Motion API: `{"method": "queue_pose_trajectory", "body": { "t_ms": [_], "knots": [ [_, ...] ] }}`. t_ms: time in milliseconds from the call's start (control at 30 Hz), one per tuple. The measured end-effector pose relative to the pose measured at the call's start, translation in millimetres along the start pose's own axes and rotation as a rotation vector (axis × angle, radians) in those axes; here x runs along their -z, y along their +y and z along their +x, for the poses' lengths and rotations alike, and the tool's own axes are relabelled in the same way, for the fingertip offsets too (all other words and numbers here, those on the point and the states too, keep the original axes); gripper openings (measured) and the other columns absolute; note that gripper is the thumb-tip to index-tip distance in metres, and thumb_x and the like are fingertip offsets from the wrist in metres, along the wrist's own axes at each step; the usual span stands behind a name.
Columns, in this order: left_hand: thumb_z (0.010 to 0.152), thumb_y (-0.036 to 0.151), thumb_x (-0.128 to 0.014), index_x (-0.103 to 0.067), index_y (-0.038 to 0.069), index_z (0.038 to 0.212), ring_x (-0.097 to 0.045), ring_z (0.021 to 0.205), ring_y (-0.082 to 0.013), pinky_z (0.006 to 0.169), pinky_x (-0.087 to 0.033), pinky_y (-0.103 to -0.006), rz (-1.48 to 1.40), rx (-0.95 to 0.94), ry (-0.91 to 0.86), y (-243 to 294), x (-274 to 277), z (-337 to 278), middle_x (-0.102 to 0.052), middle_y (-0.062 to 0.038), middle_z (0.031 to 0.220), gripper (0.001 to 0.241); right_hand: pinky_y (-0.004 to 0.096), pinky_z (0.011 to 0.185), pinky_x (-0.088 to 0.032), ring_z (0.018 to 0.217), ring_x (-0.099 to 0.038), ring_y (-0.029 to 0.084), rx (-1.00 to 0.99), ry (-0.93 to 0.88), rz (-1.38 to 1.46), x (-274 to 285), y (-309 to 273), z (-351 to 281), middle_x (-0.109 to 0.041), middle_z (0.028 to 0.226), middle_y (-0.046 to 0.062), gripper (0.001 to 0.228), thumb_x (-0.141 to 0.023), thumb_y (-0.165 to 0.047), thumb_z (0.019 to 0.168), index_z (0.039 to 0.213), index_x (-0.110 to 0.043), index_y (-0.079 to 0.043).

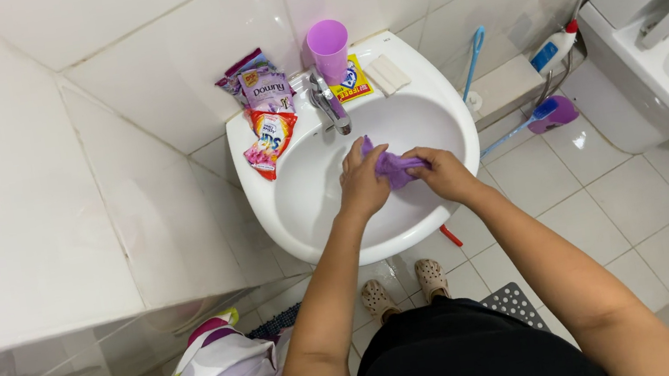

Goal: Cleaning a bathroom sink and then scrubbing the toilet bowl using soap and a toilet brush.

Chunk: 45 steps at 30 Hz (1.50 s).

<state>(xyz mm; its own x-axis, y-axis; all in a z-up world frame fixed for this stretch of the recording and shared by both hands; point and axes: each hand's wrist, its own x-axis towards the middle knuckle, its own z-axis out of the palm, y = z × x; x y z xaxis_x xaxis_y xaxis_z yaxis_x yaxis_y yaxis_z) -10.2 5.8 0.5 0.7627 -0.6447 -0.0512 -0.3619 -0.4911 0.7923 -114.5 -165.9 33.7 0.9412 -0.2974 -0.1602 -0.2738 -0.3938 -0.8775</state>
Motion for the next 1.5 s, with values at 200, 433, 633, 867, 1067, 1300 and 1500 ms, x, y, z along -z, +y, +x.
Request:
{"method": "queue_pose_trajectory", "body": {
  "t_ms": [200, 433, 633, 867, 1067, 1300, 1500],
  "knots": [
    [0.086, 0.021, -0.070, -0.067, 0.015, 0.129, -0.041, 0.143, -0.0356, 0.117, -0.027, -0.0501, -0.009, -0.250, -0.137, -12.6, -14.7, 4.7, -0.055, -0.010, 0.149, 0.043, 0.031, 0.081, -0.056, 0.085, -0.070, 0.016, 0.055, -0.008, -0.136, 14.5, -26.9, -22.1, -0.077, 0.097, 0.007, 0.024, -0.068, -0.004, 0.092, 0.115, -0.074, -0.007],
    [0.081, 0.039, -0.081, -0.071, 0.013, 0.113, -0.065, 0.112, -0.0276, 0.113, -0.035, -0.0463, -0.002, -0.096, -0.253, 45.9, 38.3, -21.8, -0.074, -0.009, 0.112, 0.042, 0.031, 0.080, -0.057, 0.085, -0.070, 0.016, 0.036, 0.119, -0.098, 47.2, -15.5, -37.1, -0.078, 0.092, 0.007, 0.015, -0.076, -0.009, 0.091, 0.105, -0.076, -0.006],
    [0.089, 0.025, -0.071, -0.063, 0.008, 0.113, -0.070, 0.087, -0.0293, 0.079, -0.054, -0.0374, -0.232, 0.043, -0.136, 93.5, 13.2, -37.6, -0.069, -0.015, 0.092, 0.031, 0.032, 0.085, -0.054, 0.093, -0.070, 0.017, 0.221, 0.250, -0.114, 84.9, -7.4, -44.8, -0.076, 0.099, 0.006, 0.013, -0.067, -0.005, 0.097, 0.109, -0.072, -0.007],
    [0.092, 0.039, -0.065, -0.065, 0.016, 0.134, -0.046, 0.129, -0.0400, 0.109, -0.036, -0.0508, 0.101, -0.116, -0.083, 115.4, -105.2, -41.1, -0.049, -0.022, 0.138, 0.048, 0.043, 0.102, -0.048, 0.112, -0.064, 0.034, 0.483, 0.437, -0.312, 135.0, 34.8, -52.5, -0.072, 0.114, 0.015, 0.025, -0.055, 0.014, 0.084, 0.098, -0.069, -0.002],
    [0.106, 0.038, -0.044, -0.052, 0.020, 0.148, -0.032, 0.149, -0.0363, 0.123, -0.020, -0.0569, 0.093, -0.026, -0.156, 117.3, -145.0, -13.1, -0.028, -0.020, 0.165, 0.046, 0.044, 0.101, -0.049, 0.113, -0.062, 0.039, 0.484, 0.255, -0.292, 122.8, 58.7, -45.0, -0.067, 0.121, 0.019, 0.035, -0.055, 0.010, 0.088, 0.116, -0.071, -0.001],
    [0.101, 0.028, -0.049, -0.048, 0.013, 0.148, -0.025, 0.154, -0.0403, 0.119, -0.021, -0.0578, 0.337, -0.157, 0.016, 108.2, -165.2, 55.0, -0.028, -0.021, 0.163, 0.049, 0.041, 0.103, -0.049, 0.122, -0.061, 0.040, 0.418, 0.170, -0.314, 129.3, 96.7, 28.9, -0.064, 0.134, 0.021, 0.037, -0.052, 0.005, 0.093, 0.126, -0.068, 0.000],
    [0.096, 0.016, -0.051, -0.046, 0.002, 0.149, -0.023, 0.154, -0.0484, 0.123, -0.024, -0.0538, 0.255, -0.174, 0.174, 109.6, -169.8, 119.5, -0.026, -0.026, 0.165, 0.054, 0.038, 0.104, -0.049, 0.122, -0.064, 0.035, 0.343, 0.133, -0.184, 136.7, 119.6, 95.8, -0.066, 0.133, 0.020, 0.036, -0.049, 0.001, 0.096, 0.128, -0.068, 0.000]
  ]
}}
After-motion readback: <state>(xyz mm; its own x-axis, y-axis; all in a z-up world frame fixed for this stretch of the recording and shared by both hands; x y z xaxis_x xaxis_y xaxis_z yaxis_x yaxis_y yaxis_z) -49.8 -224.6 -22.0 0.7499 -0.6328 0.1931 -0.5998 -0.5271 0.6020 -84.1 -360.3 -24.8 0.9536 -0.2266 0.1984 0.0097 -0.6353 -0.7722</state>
